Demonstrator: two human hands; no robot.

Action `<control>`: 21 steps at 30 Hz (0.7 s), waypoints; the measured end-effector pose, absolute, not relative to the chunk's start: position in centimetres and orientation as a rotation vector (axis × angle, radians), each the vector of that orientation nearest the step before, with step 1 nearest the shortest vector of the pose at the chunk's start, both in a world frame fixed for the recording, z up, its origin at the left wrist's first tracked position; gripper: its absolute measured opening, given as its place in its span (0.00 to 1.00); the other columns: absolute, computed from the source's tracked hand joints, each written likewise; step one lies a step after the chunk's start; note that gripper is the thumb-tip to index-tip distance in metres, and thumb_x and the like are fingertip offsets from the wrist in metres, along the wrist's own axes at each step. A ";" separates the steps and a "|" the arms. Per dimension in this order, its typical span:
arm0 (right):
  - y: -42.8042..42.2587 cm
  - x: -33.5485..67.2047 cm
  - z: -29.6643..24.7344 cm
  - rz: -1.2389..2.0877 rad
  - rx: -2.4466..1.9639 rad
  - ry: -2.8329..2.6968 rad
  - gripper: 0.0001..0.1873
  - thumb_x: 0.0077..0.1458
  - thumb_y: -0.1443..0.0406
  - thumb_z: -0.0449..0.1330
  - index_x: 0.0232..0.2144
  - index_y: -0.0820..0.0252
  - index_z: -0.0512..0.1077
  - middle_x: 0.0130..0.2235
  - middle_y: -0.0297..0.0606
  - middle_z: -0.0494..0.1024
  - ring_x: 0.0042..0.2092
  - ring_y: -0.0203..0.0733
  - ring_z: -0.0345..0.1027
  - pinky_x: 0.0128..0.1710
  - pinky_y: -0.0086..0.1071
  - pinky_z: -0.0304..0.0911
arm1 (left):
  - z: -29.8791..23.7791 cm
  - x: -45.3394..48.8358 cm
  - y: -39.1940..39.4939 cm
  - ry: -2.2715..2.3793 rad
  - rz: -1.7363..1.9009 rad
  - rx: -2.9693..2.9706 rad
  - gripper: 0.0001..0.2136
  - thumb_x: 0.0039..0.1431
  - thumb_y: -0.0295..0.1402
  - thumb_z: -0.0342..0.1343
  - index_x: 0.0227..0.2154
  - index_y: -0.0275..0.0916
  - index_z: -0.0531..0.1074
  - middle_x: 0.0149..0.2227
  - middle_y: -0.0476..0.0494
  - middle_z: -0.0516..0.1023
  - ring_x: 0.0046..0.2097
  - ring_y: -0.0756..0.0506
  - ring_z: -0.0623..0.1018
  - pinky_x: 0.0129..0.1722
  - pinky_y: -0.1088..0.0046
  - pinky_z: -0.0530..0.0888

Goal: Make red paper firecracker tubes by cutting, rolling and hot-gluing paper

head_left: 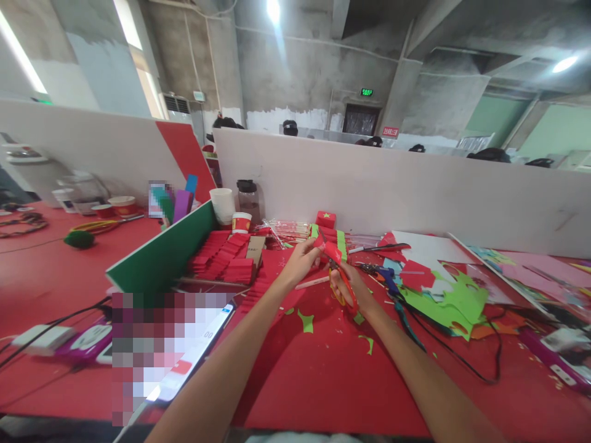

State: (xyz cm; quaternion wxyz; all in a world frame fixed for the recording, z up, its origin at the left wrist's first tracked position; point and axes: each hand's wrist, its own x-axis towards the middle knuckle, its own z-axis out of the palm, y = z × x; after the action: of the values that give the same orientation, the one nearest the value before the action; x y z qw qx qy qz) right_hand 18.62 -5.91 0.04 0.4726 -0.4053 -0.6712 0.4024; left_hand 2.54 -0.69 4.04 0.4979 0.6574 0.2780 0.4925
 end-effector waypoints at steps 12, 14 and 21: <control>-5.9 18.7 0.1 0.926 -1.031 -1.642 0.25 0.57 0.44 0.55 0.41 0.57 0.70 0.24 0.29 0.61 0.20 0.31 0.53 0.18 0.26 0.53 | 4.4 2.6 -1.0 0.670 1.197 1.593 0.10 0.56 0.37 0.54 0.24 0.38 0.64 0.18 0.54 0.63 0.23 0.53 0.64 0.26 0.76 0.62; -6.0 18.7 0.2 0.937 -1.022 -1.639 0.24 0.57 0.44 0.55 0.41 0.57 0.70 0.24 0.29 0.61 0.20 0.30 0.52 0.17 0.25 0.53 | 4.4 2.6 -1.0 0.664 1.197 1.578 0.10 0.56 0.37 0.54 0.25 0.38 0.63 0.18 0.54 0.63 0.22 0.53 0.64 0.26 0.76 0.62; -5.9 19.2 0.3 0.874 -1.058 -1.702 0.21 0.56 0.46 0.57 0.36 0.57 0.68 0.23 0.28 0.60 0.20 0.31 0.51 0.17 0.25 0.53 | 4.0 2.5 -0.4 0.663 1.268 1.546 0.09 0.54 0.35 0.55 0.24 0.39 0.62 0.18 0.55 0.63 0.22 0.53 0.64 0.26 0.75 0.63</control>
State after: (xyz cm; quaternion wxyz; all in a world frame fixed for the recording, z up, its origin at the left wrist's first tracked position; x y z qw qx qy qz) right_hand 19.24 -5.87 0.34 0.4597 -0.4298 -0.6913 0.3551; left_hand 2.52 -0.36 4.03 0.4946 0.6377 0.2737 0.5233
